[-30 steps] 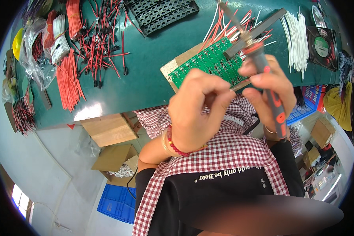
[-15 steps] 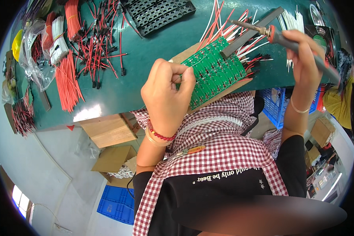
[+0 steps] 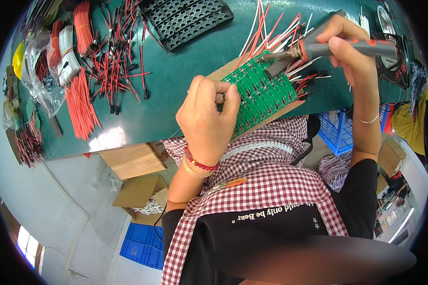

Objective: The person solders red and white wires onto a green printed circuit board (PCB) using a soldering iron and solder wire.

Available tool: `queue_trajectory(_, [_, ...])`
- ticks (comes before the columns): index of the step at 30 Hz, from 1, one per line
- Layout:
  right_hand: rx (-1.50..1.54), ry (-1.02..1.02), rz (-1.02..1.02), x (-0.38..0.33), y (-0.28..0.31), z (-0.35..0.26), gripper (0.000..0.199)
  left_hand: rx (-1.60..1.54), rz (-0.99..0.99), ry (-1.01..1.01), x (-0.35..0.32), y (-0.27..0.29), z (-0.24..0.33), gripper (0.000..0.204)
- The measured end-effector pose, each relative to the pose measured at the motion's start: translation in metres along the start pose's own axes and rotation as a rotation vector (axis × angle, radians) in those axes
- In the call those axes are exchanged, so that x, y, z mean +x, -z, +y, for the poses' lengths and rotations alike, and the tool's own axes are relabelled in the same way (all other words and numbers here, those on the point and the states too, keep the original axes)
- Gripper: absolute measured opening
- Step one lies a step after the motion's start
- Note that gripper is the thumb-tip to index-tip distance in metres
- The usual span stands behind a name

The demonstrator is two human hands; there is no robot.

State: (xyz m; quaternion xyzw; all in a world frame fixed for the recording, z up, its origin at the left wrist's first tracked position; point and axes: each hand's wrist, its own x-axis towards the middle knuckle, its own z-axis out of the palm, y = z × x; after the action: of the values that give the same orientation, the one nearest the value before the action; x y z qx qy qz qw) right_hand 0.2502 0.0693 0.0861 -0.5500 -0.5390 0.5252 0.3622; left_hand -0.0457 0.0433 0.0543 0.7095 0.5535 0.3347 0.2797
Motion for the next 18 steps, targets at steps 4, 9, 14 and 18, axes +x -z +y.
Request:
queue_trajectory(4, [-0.151, 0.158, 0.215, -0.016, -0.043, -0.026, 0.018, 0.028, 0.004, -0.006, -0.001, -0.001, -0.004, 0.021])
queue_trajectory(9, [-0.478, 0.5, 0.197, -0.042, -0.067, -0.04, 0.016, 0.026, 0.008, -0.026, -0.001, -0.003, -0.003, 0.021])
queue_trajectory(14, [-0.549, 0.556, 0.183, -0.044, -0.082, -0.043, 0.022, 0.014, 0.012, -0.03, 0.0, -0.006, -0.005, 0.021])
queue_trajectory(18, [-0.638, 0.63, 0.17, -0.045, -0.093, -0.046, 0.026, -0.007, 0.029, -0.059, 0.002, -0.008, -0.004, 0.018])
